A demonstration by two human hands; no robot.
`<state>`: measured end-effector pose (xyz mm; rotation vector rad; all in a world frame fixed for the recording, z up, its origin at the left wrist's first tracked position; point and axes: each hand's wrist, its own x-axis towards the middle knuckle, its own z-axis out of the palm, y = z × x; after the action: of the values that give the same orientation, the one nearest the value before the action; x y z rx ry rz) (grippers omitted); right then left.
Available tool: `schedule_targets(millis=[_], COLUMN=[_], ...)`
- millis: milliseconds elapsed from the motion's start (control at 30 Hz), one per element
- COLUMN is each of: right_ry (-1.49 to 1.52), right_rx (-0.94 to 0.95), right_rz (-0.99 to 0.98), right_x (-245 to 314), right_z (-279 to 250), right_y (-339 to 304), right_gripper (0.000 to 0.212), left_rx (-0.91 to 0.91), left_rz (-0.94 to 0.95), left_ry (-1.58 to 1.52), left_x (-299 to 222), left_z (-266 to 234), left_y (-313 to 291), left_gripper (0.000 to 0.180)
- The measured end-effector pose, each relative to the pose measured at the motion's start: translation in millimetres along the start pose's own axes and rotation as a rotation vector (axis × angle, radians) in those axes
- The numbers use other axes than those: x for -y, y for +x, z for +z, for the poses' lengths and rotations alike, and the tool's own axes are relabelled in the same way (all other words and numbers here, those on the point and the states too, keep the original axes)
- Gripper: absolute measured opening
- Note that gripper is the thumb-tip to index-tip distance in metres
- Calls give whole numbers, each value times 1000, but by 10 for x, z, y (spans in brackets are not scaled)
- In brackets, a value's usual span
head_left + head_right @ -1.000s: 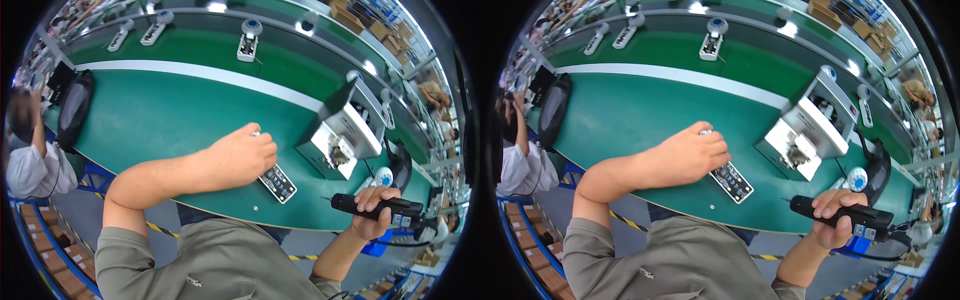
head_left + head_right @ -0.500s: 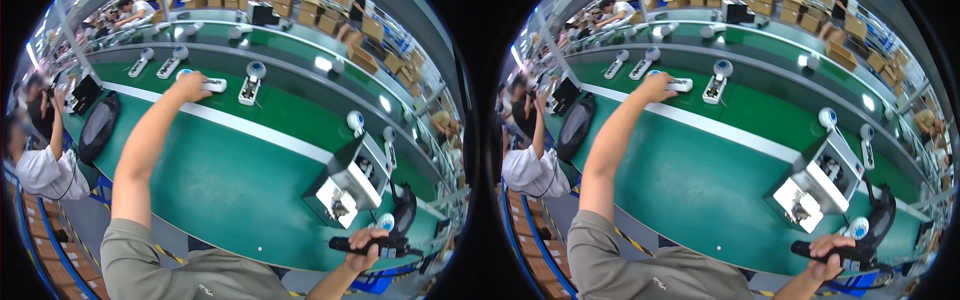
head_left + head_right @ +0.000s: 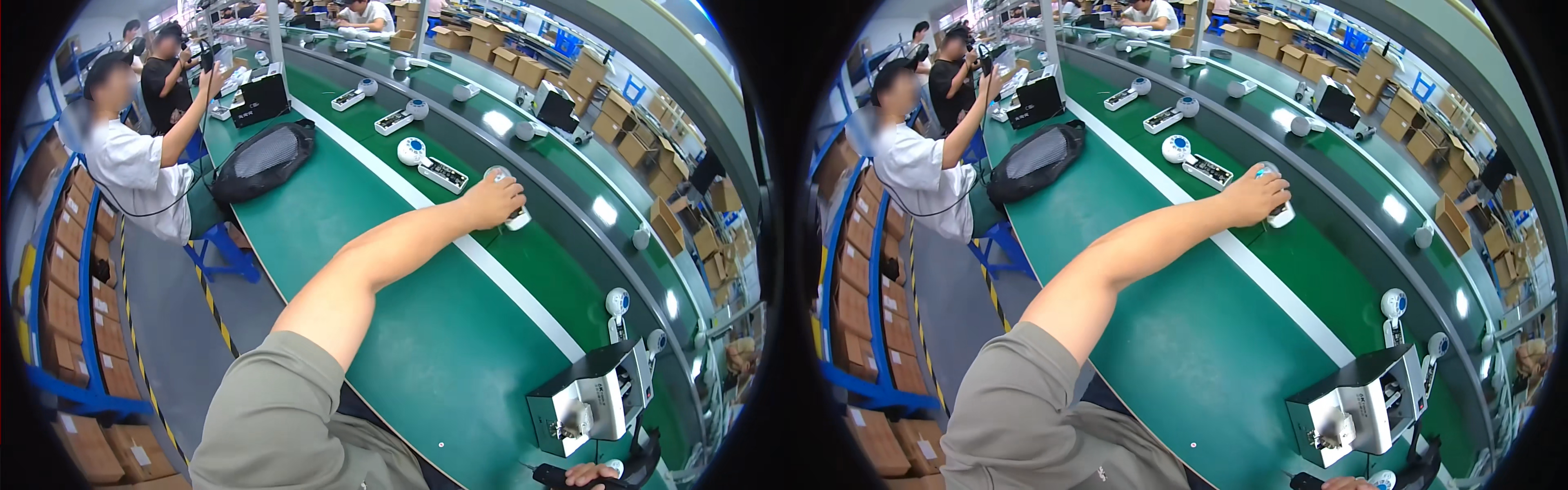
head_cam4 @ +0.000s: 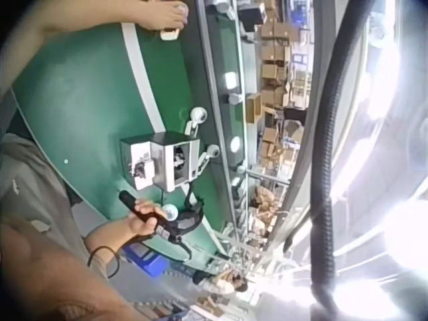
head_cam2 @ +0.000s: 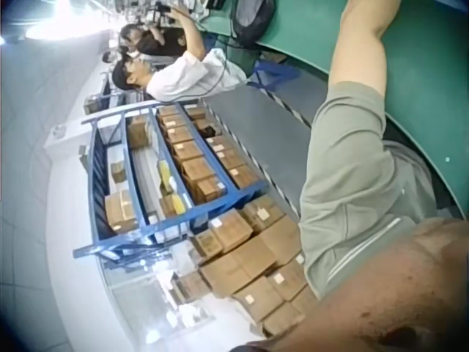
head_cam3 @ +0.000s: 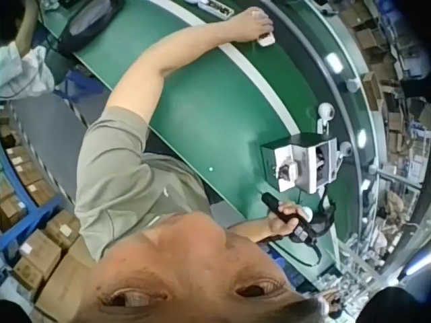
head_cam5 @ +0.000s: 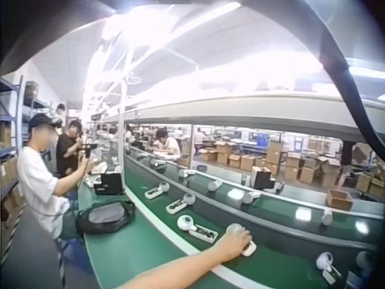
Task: Assembling components onto circuit boards using an electric screwdriver on a production line.
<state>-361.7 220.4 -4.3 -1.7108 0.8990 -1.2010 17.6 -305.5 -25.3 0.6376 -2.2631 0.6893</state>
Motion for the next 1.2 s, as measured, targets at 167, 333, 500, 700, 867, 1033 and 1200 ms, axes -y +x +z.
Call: schedule_targets(millis=[167, 333, 500, 700, 867, 1033, 1200], right_ry=[-46, 162, 129, 75, 38, -98, -147], right_rx=[-1, -463, -905, -890, -784, -653, -608], right_rz=[-27, -203, -185, -187, -433, -473, -376], right_x=[-16, 265, 352, 639, 1030, 912, 815], right_z=[187, 966, 1328, 1416, 1359, 1274, 1242], right_y=[163, 784, 720, 1023, 1319, 1602, 1719], right_gripper=[24, 23, 25, 27, 26, 25, 27], left_rx=[233, 491, 38, 375, 433, 370, 322], left_rz=[-226, 393, 497, 516, 550, 517, 504], left_ry=[-708, -477, -662, -820, -876, -859, -862], left_x=[-506, -1587, -2504, -2040, -1993, -2067, -2084], left_z=[-1044, -2011, -2126, -2223, -2187, -2122, -2090], left_y=[265, -83, -582, -545, -551, -580, -604], left_gripper=[33, 15, 14, 24, 30, 31, 31])
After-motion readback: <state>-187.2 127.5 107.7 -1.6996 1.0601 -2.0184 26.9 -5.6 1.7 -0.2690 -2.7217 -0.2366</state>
